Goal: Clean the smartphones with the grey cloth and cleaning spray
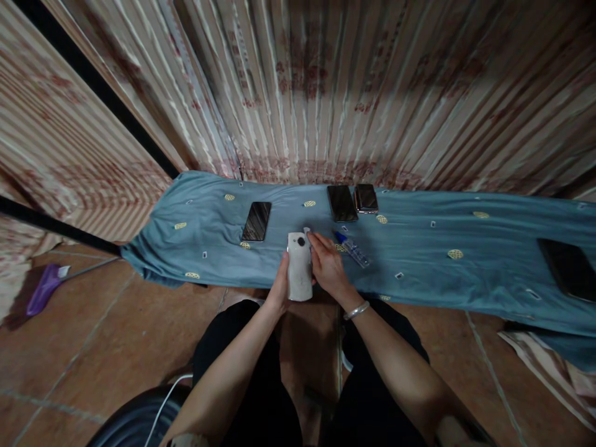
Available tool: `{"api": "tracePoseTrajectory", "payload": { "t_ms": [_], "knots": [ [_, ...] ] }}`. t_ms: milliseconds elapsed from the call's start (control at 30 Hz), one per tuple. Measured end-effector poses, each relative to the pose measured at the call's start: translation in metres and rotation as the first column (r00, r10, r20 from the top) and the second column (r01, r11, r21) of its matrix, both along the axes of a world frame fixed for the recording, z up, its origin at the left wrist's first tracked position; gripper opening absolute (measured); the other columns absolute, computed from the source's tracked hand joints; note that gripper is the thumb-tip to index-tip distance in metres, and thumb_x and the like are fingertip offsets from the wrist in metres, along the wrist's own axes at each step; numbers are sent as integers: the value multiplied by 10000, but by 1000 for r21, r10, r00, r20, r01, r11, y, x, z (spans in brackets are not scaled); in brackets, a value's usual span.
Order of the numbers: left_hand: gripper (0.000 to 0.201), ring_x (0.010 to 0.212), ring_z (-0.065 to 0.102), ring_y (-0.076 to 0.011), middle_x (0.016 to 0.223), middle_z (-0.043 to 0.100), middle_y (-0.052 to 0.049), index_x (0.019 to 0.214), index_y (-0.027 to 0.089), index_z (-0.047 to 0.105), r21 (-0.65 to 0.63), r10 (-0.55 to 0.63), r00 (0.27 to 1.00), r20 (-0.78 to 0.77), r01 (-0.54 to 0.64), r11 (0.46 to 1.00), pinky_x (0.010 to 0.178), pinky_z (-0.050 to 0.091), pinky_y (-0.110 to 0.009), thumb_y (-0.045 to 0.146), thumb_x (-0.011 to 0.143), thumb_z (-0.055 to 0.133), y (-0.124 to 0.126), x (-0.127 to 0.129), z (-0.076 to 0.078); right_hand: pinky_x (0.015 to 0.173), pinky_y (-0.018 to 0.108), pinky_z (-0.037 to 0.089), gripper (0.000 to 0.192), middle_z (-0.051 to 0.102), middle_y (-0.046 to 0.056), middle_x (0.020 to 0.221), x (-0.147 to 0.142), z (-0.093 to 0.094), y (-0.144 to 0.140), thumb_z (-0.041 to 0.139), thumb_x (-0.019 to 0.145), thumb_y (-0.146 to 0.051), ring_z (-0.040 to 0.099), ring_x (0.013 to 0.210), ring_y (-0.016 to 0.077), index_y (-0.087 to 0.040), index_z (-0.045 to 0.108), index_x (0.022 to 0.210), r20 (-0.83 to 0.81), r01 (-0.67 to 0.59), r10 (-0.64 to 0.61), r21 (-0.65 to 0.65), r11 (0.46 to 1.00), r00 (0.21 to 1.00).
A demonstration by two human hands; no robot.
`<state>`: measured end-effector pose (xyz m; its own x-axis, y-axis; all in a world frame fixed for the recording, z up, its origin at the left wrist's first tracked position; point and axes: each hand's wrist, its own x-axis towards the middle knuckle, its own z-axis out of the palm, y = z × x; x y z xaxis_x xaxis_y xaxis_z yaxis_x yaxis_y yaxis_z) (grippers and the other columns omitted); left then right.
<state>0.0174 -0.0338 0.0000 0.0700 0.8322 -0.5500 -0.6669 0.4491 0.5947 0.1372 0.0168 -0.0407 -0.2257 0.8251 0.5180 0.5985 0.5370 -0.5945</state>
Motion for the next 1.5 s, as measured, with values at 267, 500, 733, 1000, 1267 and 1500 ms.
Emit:
{"api": "tracePoseTrajectory", "payload": {
  "t_ms": [267,500,733,1000,1267,1500],
  "knots": [
    [572,858,730,-245,947,763,-146,1263,111,633,12,-20,1000,24,20,1000,761,596,-347,501,979,326,2,-4,2,970,400,532,413,695,109,1224,-5,-3,3,420,921,-205,659,1108,220,-184,631,1275,-226,5,-37,-142,990,973],
    [726,582,687,-214,739,736,-148,1206,59,655,24,-90,996,6,90,996,570,556,-307,613,948,262,4,-10,1,837,375,578,398,757,72,1051,2,2,5,449,919,-229,707,958,227,-184,639,1266,-281,21,-99,-268,963,954],
    [658,616,689,-198,808,754,-129,1188,78,659,32,-17,1000,11,17,999,599,565,-305,560,971,268,7,-4,0,1037,441,484,410,660,123,1267,7,7,-3,394,946,-187,610,1178,237,-186,603,1298,-147,39,-46,-56,998,988],
    [531,1120,664,-236,1162,726,-117,1367,130,556,46,65,996,54,-68,997,1000,504,-348,441,991,348,5,9,-3,1050,484,469,472,565,135,1371,-3,8,-19,384,941,-119,552,1214,256,-189,533,1384,13,-43,42,76,996,999],
    [448,947,717,-167,981,763,-92,1198,106,656,-26,201,979,-29,-202,979,890,537,-218,354,1008,335,8,2,-3,1035,434,492,471,588,159,1346,-14,12,-45,353,944,-66,527,1207,251,-111,531,1377,86,-234,225,131,963,971],
    [664,542,652,-145,623,699,-81,884,69,704,-27,153,988,-13,-153,988,561,532,-223,530,990,238,14,-15,-2,1024,432,499,462,595,168,1317,-20,10,-68,388,935,-56,548,1181,249,-104,508,1378,106,-341,326,183,922,939]
  ]
}}
